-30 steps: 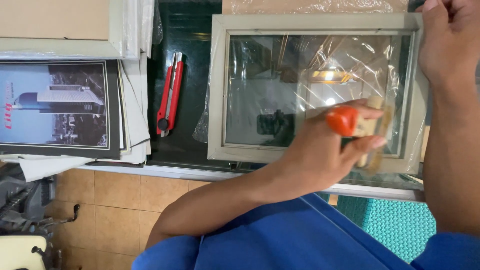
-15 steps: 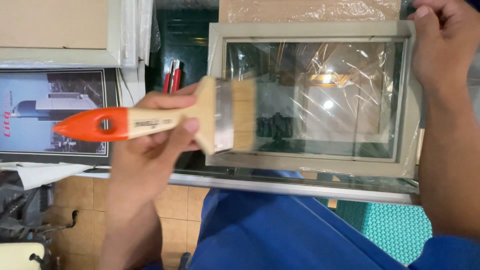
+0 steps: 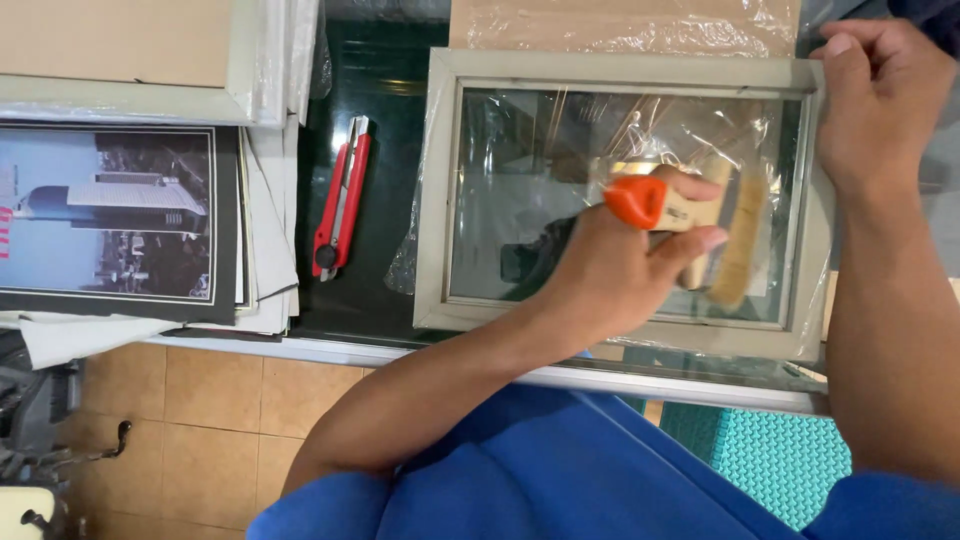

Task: Preparing and assembling components for picture framing.

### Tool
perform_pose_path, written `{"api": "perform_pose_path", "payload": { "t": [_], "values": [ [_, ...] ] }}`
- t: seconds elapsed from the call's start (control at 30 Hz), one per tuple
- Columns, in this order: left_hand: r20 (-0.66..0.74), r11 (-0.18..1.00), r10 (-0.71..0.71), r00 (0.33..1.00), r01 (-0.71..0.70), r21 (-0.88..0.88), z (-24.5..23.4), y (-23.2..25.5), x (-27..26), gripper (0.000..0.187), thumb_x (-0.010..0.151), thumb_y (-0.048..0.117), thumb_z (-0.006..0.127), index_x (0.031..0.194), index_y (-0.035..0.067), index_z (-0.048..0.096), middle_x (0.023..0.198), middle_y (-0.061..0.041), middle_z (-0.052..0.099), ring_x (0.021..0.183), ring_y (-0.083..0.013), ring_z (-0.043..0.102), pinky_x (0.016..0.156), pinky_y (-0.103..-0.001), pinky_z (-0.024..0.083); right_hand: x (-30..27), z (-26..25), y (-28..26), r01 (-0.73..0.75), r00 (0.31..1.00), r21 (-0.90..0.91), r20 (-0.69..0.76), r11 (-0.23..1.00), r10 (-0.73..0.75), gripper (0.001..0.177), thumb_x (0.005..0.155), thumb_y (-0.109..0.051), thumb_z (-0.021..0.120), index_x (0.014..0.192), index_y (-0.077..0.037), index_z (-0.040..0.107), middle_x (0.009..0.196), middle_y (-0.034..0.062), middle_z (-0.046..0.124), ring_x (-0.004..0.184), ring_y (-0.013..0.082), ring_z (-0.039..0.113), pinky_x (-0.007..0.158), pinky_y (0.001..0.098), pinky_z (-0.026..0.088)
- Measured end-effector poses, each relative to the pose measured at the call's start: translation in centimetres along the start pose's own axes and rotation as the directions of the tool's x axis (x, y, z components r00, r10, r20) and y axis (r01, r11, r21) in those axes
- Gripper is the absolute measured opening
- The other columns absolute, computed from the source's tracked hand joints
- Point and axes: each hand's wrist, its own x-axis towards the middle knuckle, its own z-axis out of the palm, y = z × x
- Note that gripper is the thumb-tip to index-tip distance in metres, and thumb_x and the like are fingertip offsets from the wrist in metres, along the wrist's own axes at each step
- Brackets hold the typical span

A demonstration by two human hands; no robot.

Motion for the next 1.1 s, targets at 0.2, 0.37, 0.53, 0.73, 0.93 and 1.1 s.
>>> {"api": "perform_pose_path", "payload": {
  "t": [0.2,0.37,0.53,0.73,0.93,1.1],
  "values": [
    [0.147,0.831,-0.021,0.989,0.099,-0.547,-3.9,1.1,-1.4,0.045,0.096,0.013,0.06,0.139,0.001,0.053,0.126,-0.031,0.064,0.098,-0.0365,0.077,0.08,-0.03,0.07,0.1,-0.2,0.5,-0.015,1.0,0.01,0.009,1.0,0.014,0.012,0.127,0.018,0.058,0.133,0.024,0.066,0.117,0.0273,0.068,0.099,0.0269,0.061,0.09,0.0333,0.051],
    [-0.273,0.945,0.085,0.958,-0.164,-0.283,-16.1,1.8,-7.5,0.028,0.098,-0.003,0.062,0.126,0.0,0.057,0.112,-0.024,0.069,0.097,-0.032,0.078,0.075,-0.031,0.072,0.3,0.2,-0.6,-0.06,0.998,0.003,-0.018,0.998,0.06,0.015,0.122,0.016,0.058,0.131,0.021,0.069,0.115,0.0242,0.068,0.099,0.0253,0.061,0.092,0.0317,0.05],
    [-0.373,0.981,-0.194,0.907,0.174,-0.087,-16.5,0.4,-7.3,0.027,0.094,0.005,0.067,0.121,0.005,0.062,0.106,-0.016,0.071,0.087,-0.022,0.075,0.069,-0.03,0.07,0.5,0.4,-0.9,-0.019,0.999,-0.083,-0.038,0.996,0.015,0.018,0.125,0.012,0.058,0.127,0.023,0.072,0.111,0.0256,0.071,0.093,0.0266,0.062,0.087,0.0331,0.05],
    [-0.117,0.984,-0.07,0.991,0.049,-0.17,-5.2,-0.8,0.0,0.032,0.094,0.013,0.065,0.125,0.01,0.056,0.115,-0.02,0.07,0.088,-0.0279,0.078,0.062,-0.03,0.069,0.4,0.4,-0.2,0.031,0.999,0.0,-0.039,1.0,-0.031,0.031,0.136,0.0,0.055,0.129,0.026,0.07,0.109,0.0289,0.068,0.094,0.0301,0.062,0.088,0.036,0.049],
    [0.052,0.982,0.039,0.998,-0.029,-0.185,1.1,0.4,4.1,0.043,0.095,0.022,0.06,0.135,0.009,0.054,0.109,-0.017,0.073,0.073,-0.02,0.075,0.054,-0.025,0.062,0.4,0.3,-1.1,-0.035,0.999,0.041,-0.034,0.999,0.036,0.029,0.133,0.004,0.05,0.129,0.025,0.069,0.11,0.0278,0.068,0.096,0.0279,0.061,0.089,0.0343,0.05],
    [-0.035,0.886,0.088,0.996,-0.094,-0.453,-8.7,-0.2,0.9,0.042,0.097,0.016,0.064,0.136,0.006,0.054,0.123,-0.026,0.069,0.105,-0.0374,0.079,0.079,-0.034,0.074,0.4,0.4,-1.2,-0.036,0.999,0.059,-0.038,0.998,0.038,0.035,0.137,-0.004,0.047,0.128,0.023,0.067,0.112,0.0266,0.066,0.102,0.0299,0.063,0.095,0.0365,0.05]
  ]
}}
